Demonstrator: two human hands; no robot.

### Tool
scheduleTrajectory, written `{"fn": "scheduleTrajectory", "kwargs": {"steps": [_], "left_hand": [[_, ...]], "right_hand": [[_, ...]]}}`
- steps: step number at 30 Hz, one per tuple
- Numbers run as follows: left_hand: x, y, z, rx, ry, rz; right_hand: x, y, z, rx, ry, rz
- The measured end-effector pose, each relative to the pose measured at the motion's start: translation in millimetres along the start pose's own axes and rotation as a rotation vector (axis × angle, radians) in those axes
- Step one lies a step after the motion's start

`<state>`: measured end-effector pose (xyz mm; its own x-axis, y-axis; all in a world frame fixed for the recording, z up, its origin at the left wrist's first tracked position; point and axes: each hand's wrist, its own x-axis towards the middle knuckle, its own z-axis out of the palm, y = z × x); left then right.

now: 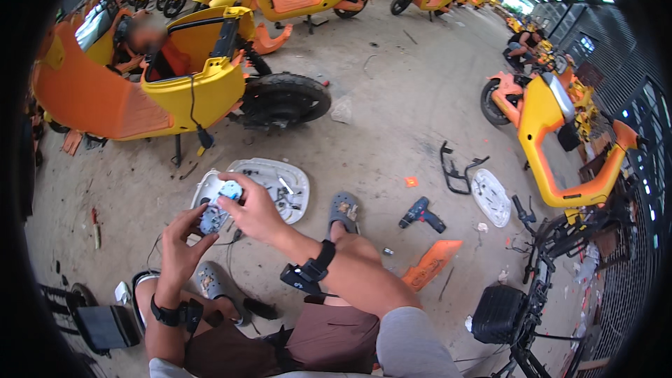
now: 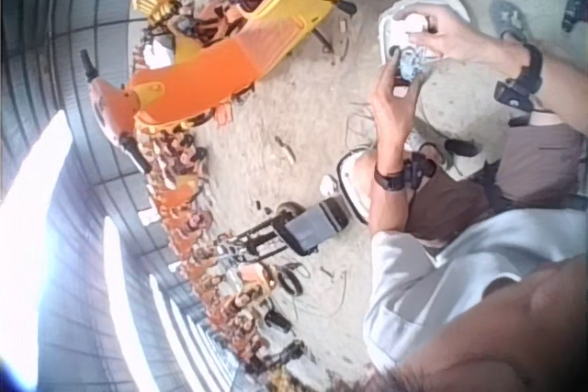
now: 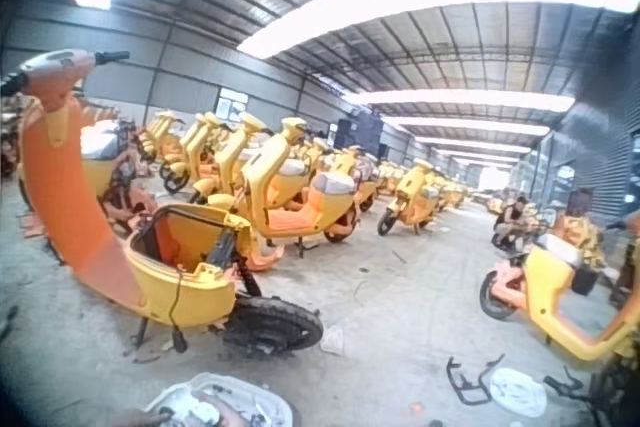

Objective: The person uses a screwdriver to disassemble an electronic light component, removes a circuit board, and unscrews internal screws.

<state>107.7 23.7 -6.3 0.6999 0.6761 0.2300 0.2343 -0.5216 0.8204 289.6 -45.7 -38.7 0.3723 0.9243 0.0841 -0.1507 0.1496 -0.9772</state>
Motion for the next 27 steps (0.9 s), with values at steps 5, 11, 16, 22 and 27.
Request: {"fn": "scheduleTrajectory", "kwargs": {"steps": [5,11,16,22,27], "left_hand": [[-20.5,-18.9,-8.7,-0.002,0.158,0.110],[-16.6,21.1,-24.9,-0.444,0.194,-0.176],[-25.4,1.7,-22.2,-0.227,-0.086,-0.219],[-12.5,1.9,-24.8,-0.233,0.000,-0.185],[-12.9,17.0,-28.4,-0.245,0.044,-0.233]], "right_hand": [[-16.9,5.7,1.4,0.040,-0.030,0.043],[-37.4,-53.9,8.1,0.070,-0.098,0.059],[-36.6,-43.8,15.1,0.011,-0.120,0.090],[-28.4,-50.5,18.5,0.031,-0.101,0.099],[-31.7,-52.1,22.0,0.065,-0.086,0.097]]}}
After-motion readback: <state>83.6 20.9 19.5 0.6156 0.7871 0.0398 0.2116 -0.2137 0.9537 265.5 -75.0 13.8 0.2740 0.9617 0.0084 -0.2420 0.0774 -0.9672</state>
